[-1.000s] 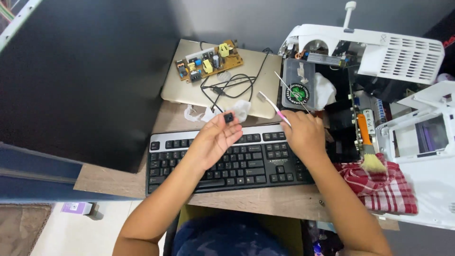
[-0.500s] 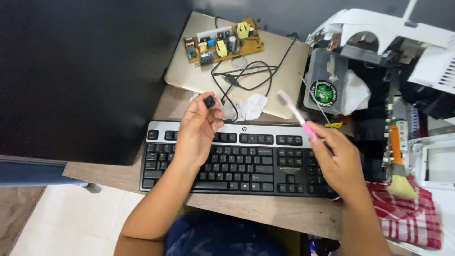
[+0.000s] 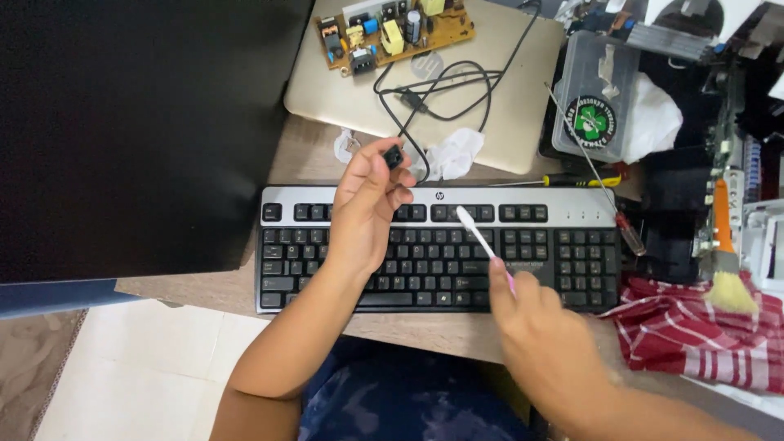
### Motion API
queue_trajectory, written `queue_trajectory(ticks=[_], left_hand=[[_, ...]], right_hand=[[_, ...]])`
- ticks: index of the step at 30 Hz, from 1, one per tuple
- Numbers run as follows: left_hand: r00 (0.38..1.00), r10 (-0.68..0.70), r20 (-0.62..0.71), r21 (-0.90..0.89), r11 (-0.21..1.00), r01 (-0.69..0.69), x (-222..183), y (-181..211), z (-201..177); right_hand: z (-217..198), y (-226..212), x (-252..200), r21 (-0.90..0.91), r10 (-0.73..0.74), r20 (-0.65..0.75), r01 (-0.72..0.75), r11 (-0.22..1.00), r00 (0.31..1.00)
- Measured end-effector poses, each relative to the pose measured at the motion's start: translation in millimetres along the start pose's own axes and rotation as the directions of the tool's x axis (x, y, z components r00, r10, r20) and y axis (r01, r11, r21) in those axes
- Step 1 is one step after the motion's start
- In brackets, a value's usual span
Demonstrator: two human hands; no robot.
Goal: A person is cleaning a computer keyboard using a toothbrush and a small white tool to remove debris from between the keys on a repair bench.
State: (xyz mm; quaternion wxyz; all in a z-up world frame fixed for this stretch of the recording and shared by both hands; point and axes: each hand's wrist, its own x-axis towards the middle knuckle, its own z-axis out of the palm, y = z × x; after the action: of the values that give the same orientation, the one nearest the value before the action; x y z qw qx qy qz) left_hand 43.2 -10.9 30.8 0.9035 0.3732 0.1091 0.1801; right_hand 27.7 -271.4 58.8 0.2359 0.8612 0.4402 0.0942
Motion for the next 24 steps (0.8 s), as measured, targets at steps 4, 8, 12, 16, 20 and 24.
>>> queue_trajectory(ticks=[4,8,12,16,20,24], left_hand=[[1.0,-0.005,-0.006,0.033,0.999,0.005,2,0,0],[0.998,-0.025,-0.05,0.029,0.999,0.026,3,-2,1],[0.998,-0.025,-0.053,0.03,0.999,0.026,4,-1,0],[0.998,-0.004,-0.058,0.013,1.0,0.005,6,-6,0],[0.997,-0.023,-0.072,0.025,0.999,0.025,9,-6,-1],[0.996,-0.022,-0.086,0.007,1.0,0.022,10,-8,-3]], right_hand=[[-19,-27,8,-0.099,0.069,-0.018,-0.07,0.993,0.997],[-21,-43,16,-0.134,0.087,-0.066,-0.096,0.986,0.994],[-38,-41,10,-0.162,0.09,-0.085,-0.103,0.981,0.992],[-30,-37,20,-0.127,0.129,-0.117,-0.144,0.981,0.985],[-26,-31,21,-0.048,0.082,-0.029,-0.083,0.995,0.996],[-34,-26,11,0.012,0.057,0.017,-0.057,0.998,0.998]])
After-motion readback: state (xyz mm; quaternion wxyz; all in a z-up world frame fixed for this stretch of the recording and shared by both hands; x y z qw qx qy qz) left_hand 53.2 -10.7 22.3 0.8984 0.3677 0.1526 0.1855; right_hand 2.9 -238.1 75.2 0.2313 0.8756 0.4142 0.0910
